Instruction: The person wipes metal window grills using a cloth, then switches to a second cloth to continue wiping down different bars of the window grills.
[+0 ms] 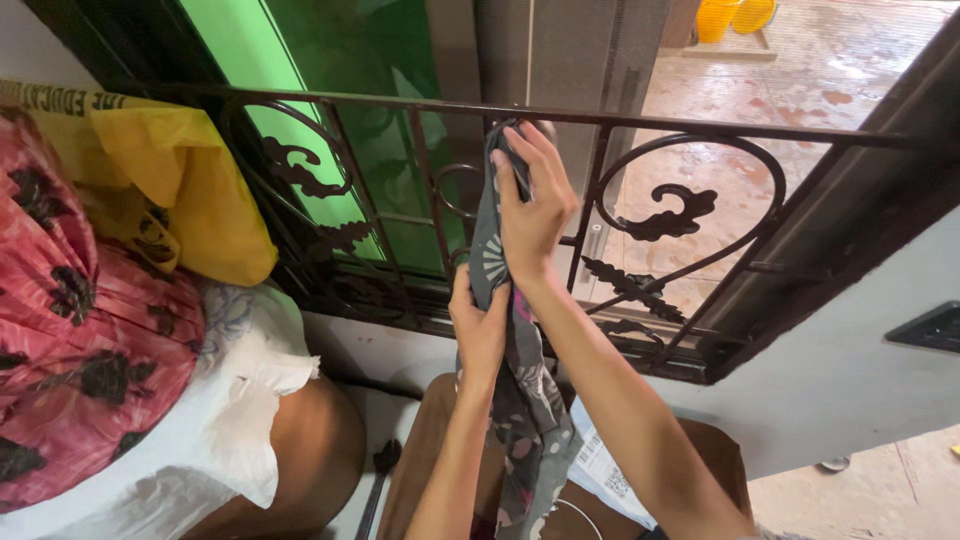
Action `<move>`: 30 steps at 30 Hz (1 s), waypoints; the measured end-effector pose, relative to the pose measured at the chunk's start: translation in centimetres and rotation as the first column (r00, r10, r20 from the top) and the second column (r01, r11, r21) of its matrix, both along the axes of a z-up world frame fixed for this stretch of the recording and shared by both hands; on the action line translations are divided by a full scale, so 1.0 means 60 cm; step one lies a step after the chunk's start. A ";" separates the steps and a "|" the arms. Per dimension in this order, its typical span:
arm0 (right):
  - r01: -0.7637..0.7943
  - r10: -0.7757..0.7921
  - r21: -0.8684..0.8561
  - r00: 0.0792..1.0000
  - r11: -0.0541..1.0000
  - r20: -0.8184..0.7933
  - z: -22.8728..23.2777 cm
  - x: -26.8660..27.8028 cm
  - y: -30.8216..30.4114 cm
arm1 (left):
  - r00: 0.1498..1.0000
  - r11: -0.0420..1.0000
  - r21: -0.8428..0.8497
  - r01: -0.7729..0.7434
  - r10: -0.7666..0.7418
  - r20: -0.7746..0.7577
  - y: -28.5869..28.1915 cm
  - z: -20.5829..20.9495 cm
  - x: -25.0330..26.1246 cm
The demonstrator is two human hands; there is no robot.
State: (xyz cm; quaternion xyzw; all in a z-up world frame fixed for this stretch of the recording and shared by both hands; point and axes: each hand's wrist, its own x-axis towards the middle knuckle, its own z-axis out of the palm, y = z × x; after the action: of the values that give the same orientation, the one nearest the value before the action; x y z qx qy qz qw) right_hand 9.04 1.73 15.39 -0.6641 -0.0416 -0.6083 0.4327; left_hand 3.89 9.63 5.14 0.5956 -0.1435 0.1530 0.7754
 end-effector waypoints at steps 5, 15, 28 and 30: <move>0.072 -0.073 -0.217 0.997 0.973 0.002 -0.026 -0.004 -0.035 | 0.995 0.998 0.052 -0.047 0.052 -0.084 0.001 -0.040 0.005; 0.040 -0.134 -0.573 0.983 0.819 -0.122 -0.166 -0.070 -0.047 | 0.977 0.992 0.102 -0.075 0.094 -0.192 0.031 -0.168 -0.023; -0.079 0.003 -0.349 0.977 0.934 -0.215 -0.173 -0.105 -0.056 | 0.975 0.993 0.116 -0.035 0.060 -0.213 0.058 -0.213 -0.068; -0.025 -0.063 -0.362 0.971 0.932 -0.231 -0.166 -0.099 -0.054 | 0.975 0.995 0.098 -0.007 0.029 -0.220 0.049 -0.202 -0.071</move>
State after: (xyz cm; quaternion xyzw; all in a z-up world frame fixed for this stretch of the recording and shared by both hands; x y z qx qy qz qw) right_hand 3.08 -1.51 5.45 -0.8009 -0.0942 -0.5103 0.2987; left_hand -0.36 12.57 -7.00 0.6470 -0.0584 0.0857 0.7554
